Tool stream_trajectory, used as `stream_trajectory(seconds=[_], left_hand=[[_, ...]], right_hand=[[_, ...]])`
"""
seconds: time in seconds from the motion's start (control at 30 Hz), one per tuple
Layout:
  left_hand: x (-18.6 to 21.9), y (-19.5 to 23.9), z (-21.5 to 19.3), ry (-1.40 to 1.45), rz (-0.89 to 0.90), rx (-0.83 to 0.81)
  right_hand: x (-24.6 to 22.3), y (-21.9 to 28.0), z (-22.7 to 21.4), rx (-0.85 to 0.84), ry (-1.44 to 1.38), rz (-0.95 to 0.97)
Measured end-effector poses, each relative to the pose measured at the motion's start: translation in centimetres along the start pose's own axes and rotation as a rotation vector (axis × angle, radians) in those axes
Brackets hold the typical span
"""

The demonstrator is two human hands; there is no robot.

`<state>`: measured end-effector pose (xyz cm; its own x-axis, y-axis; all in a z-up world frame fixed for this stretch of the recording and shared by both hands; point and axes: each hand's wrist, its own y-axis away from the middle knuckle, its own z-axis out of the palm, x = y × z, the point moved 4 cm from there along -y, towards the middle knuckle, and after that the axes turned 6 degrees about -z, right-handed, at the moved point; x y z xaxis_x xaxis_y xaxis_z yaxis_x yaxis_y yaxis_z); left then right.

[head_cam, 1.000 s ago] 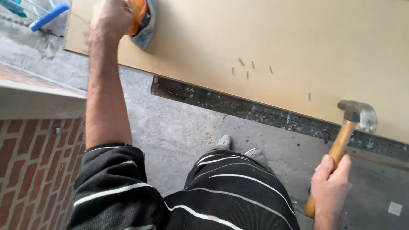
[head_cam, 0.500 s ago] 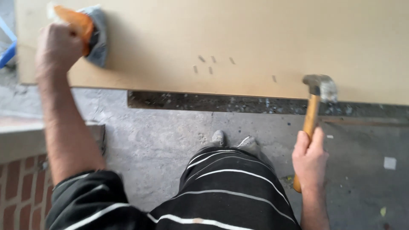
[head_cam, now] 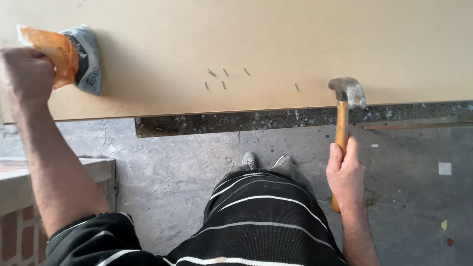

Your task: The person hammers nails into the edge of a large wooden board resting on a workbench. They repeatedly pick up nails and drive them in with a hammer, then gather remaining nails into a plastic bag and place it on the bench.

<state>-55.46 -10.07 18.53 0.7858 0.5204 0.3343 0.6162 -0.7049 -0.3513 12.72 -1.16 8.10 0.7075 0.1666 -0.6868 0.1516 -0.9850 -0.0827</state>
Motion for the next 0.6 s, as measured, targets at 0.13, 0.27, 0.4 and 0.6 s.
stream_trajectory(seconds=[0.13, 0.27, 0.4, 0.6], left_hand=[[-0.5, 0.3, -0.9, -0.097, 0.218, 0.109], [0.5, -0.3, -0.6, -0.193, 0.222, 0.165], [-1.6, -0.2, 0.2, -0.227, 0.275, 0.279], [-7.0, -2.1, 3.6, -0.016, 0.08, 0.378]], right_hand=[[-0.2, 0.1, -0.1, 0.012, 0.002, -0.006], [0.4, 0.3, -0.1, 0.008, 0.002, -0.009], [0.8, 0.3, -0.1, -0.045, 0.04, 0.059], [2.7, 0.3, 0.9, -0.048, -0.047, 0.061]])
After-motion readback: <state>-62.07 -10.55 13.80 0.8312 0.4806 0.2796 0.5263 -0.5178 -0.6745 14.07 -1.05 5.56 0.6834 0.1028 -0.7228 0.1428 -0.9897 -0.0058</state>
